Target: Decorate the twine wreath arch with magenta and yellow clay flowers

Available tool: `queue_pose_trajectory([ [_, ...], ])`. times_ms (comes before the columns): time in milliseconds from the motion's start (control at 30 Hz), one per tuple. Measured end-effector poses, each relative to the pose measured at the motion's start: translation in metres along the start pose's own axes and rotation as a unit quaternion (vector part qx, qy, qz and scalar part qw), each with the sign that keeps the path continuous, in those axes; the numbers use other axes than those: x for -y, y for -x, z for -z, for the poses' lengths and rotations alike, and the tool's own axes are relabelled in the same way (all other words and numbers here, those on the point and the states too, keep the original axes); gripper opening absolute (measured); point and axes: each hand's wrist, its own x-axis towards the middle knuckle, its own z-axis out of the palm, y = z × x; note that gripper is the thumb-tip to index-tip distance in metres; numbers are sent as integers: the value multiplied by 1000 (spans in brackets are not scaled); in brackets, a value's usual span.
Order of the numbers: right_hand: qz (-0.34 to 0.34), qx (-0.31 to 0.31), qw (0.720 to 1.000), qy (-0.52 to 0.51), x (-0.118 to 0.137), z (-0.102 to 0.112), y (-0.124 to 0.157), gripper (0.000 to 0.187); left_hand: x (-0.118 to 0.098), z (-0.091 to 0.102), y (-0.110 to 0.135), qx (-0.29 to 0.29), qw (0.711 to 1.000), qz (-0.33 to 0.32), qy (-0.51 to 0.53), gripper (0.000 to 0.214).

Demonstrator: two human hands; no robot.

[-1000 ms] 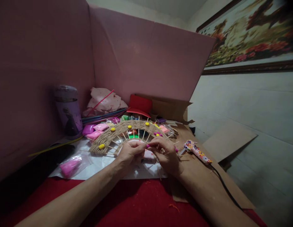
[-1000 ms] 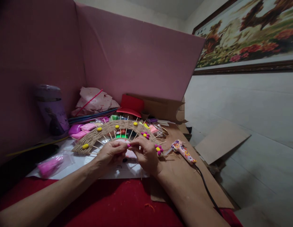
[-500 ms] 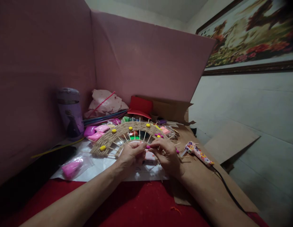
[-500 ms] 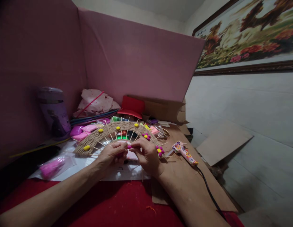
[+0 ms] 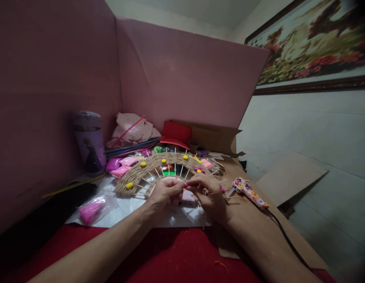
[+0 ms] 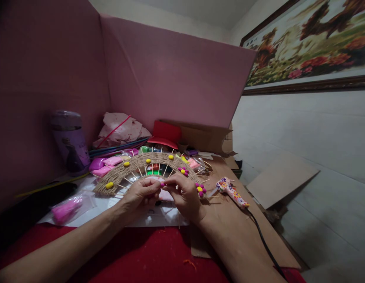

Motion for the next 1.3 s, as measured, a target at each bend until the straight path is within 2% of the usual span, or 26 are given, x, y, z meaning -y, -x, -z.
queue_pose_trajectory([
  [233,-5,-7,1000,-10,1,0,0,3,2,2,-1,19,1000,0,0,35],
  [467,-11,-11,1000,-7,0,-2,0,1,-4,-2,2,4,1000,11,-14,40],
  [1033,-2,4,1000,-12,-1,1,-1,7,-1,1,0,6,1000,3,2,32],
  [1100,-24,-30,999,-7,-6,7,-4,12,-2,0,0,0,1000,5,2,31],
  [1167,-75,-114,991,10,-17,17,-9,20,-3,-1,0,-10,1000,0,-10,32],
  [1233,-145,-195,968,68,-32,31,-15,29,-5,-2,1,-25,999,-16,-38,30],
  [1300,-218,-206,936,183,-47,45,-20,33,-6,-3,1,-50,995,-43,-71,26],
])
